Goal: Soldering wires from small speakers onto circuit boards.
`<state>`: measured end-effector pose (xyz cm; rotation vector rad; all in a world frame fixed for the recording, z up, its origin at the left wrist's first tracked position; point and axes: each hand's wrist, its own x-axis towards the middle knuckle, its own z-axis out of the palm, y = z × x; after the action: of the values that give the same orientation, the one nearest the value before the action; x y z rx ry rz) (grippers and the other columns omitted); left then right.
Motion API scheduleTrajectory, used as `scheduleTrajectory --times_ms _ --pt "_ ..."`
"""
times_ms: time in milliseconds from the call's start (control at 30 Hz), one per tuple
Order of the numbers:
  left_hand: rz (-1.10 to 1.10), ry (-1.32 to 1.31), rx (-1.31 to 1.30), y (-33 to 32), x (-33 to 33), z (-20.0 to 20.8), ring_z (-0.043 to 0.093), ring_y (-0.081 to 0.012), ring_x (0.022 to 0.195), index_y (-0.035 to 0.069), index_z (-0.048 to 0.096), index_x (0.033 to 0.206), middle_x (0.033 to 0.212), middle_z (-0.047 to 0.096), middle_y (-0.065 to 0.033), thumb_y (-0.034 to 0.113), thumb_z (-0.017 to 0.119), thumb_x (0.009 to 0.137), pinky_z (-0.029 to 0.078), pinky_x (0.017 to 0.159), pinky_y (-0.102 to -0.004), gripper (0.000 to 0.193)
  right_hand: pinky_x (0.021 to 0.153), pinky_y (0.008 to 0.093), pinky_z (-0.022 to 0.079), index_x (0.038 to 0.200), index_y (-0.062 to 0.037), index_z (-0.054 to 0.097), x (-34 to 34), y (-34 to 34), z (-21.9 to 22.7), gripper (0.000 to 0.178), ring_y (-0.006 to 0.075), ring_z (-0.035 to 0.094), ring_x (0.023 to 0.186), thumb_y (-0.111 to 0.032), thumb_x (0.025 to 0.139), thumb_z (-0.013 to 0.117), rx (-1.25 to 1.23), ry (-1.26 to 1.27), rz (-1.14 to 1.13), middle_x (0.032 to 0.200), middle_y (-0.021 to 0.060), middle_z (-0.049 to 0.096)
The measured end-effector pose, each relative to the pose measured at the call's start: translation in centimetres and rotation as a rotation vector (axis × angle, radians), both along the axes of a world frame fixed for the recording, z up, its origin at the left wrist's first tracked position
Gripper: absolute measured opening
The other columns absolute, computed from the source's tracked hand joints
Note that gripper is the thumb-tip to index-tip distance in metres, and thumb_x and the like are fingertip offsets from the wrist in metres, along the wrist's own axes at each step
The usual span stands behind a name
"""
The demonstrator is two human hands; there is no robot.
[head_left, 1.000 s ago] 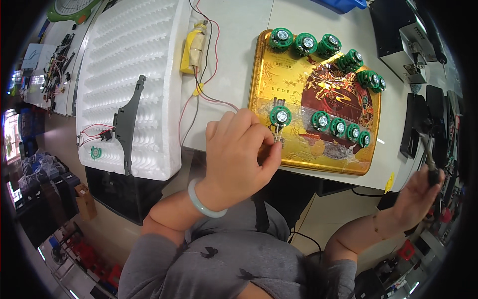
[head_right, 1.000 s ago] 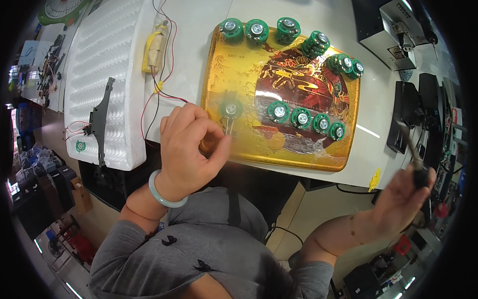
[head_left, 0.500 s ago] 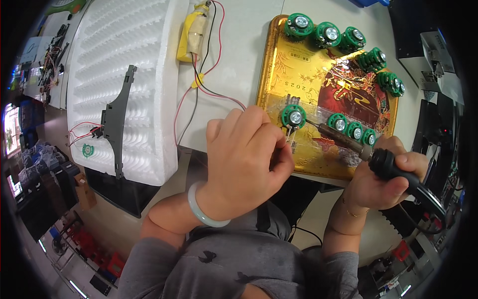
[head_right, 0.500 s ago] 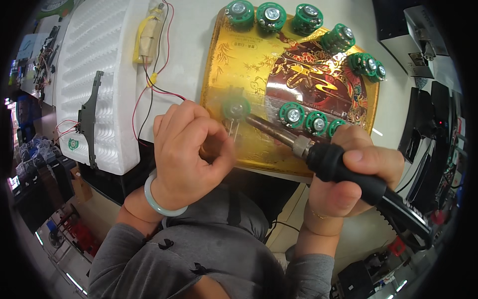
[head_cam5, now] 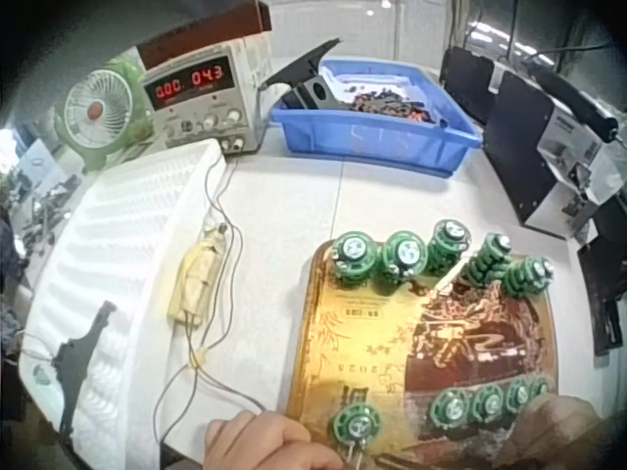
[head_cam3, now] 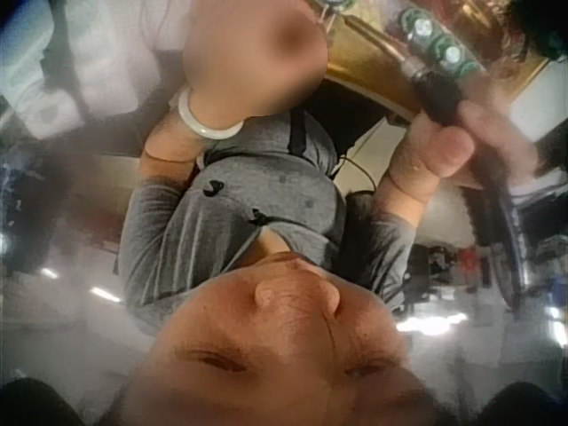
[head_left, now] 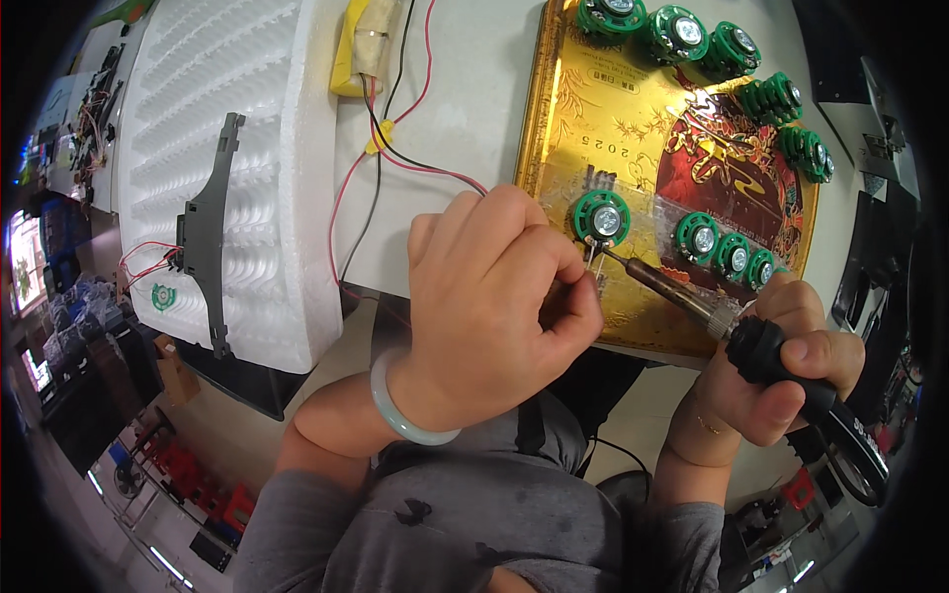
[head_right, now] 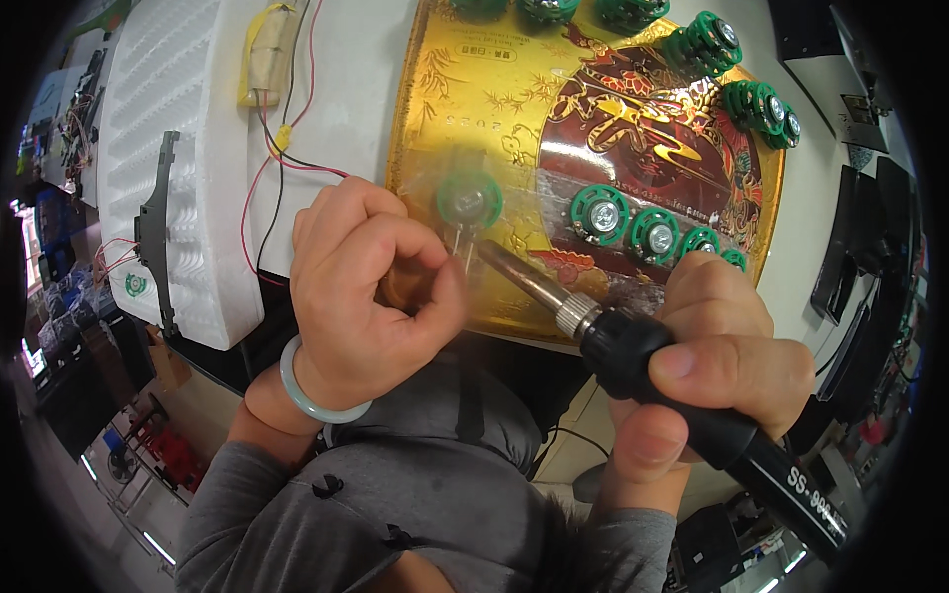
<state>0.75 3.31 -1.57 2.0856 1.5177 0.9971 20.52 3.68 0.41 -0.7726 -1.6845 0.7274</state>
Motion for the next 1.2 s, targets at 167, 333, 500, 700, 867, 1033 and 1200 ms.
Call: scheduleTrajectory --times_ms 167,333,500,700,867,1033,1200 --pt "-0.001 -0.020 0.025 -0.1 -0.2 -0.3 0.044 -0.0203 0.060 0.010 0.050 0.062 0.067 0.045 -0.0043 0.001 0.063 0.050 0.031 0.055 -0.0290 0.020 0.046 0.0262 0.024 0.083 -0.0078 0.041 -1.7 -0.2 -0.3 0.033 0.0113 0.029 0.047 -0.033 0.074 0.061 -0.012 0.005 -0.107 0.052 0.0003 0.034" --pt "-0.018 -0.058 0.039 0.1 -0.1 -0.6 0.043 -0.0206 0.060 0.010 0.050 0.062 0.068 0.045 -0.0046 0.001 0.063 0.049 0.032 0.056 -0.0288 0.020 0.046 0.0253 0.019 0.078 -0.0093 0.038 -1.6 -0.3 -0.1 0.032 0.0098 0.023 0.047 -0.037 0.077 0.053 -0.011 -0.056 -0.167 0.049 -0.0014 0.027" --pt "-0.020 -0.068 0.051 0.1 -0.2 -0.8 0.042 -0.0202 0.060 0.010 0.050 0.062 0.068 0.045 -0.0042 0.000 0.063 0.049 0.032 0.056 -0.0284 0.021 0.046 0.0251 0.019 0.079 -0.0104 0.038 -1.6 -0.2 -0.4 0.031 0.0098 0.022 0.048 -0.038 0.078 0.052 -0.011 -0.052 -0.171 0.050 -0.0011 0.027" --pt "-0.024 -0.061 0.059 0.2 -0.2 -1.0 0.042 -0.0197 0.058 0.010 0.050 0.061 0.068 0.045 -0.0036 0.000 0.063 0.048 0.031 0.055 -0.0281 0.021 0.047 0.0260 0.020 0.078 -0.0111 0.038 -2.9 -0.7 0.1 0.030 0.0100 0.023 0.049 -0.037 0.077 0.053 -0.058 -0.019 -0.285 0.052 -0.0011 0.029" --pt "-0.017 -0.084 0.082 0.1 -0.3 -1.1 0.042 -0.0194 0.058 0.010 0.050 0.061 0.068 0.045 -0.0034 -0.001 0.062 0.048 0.031 0.053 -0.0280 0.021 0.048 0.0259 0.021 0.078 -0.0117 0.039 -3.1 -0.8 0.2 0.028 0.0100 0.024 0.049 -0.036 0.077 0.054 -0.070 -0.003 -0.297 0.052 -0.0014 0.030" --pt "-0.021 -0.087 0.088 0.2 -0.3 -1.3 0.041 -0.0193 0.057 0.010 0.050 0.061 0.067 0.045 -0.0033 -0.001 0.062 0.048 0.030 0.053 -0.0279 0.021 0.048 0.0262 0.021 0.078 -0.0119 0.039 -2.9 -0.6 0.0 0.027 0.0105 0.026 0.049 -0.034 0.076 0.054 -0.036 -0.006 -0.244 0.052 -0.0015 0.031" --pt "-0.025 -0.093 0.091 0.3 -0.2 -1.2 0.041 -0.0191 0.056 0.010 0.050 0.061 0.066 0.045 -0.0032 -0.001 0.061 0.047 0.030 0.052 -0.0279 0.021 0.048 0.0268 0.022 0.079 -0.0120 0.039 -2.9 -0.5 -0.1 0.025 0.0113 0.027 0.050 -0.033 0.074 0.053 -0.014 0.002 -0.219 0.052 -0.0019 0.031"
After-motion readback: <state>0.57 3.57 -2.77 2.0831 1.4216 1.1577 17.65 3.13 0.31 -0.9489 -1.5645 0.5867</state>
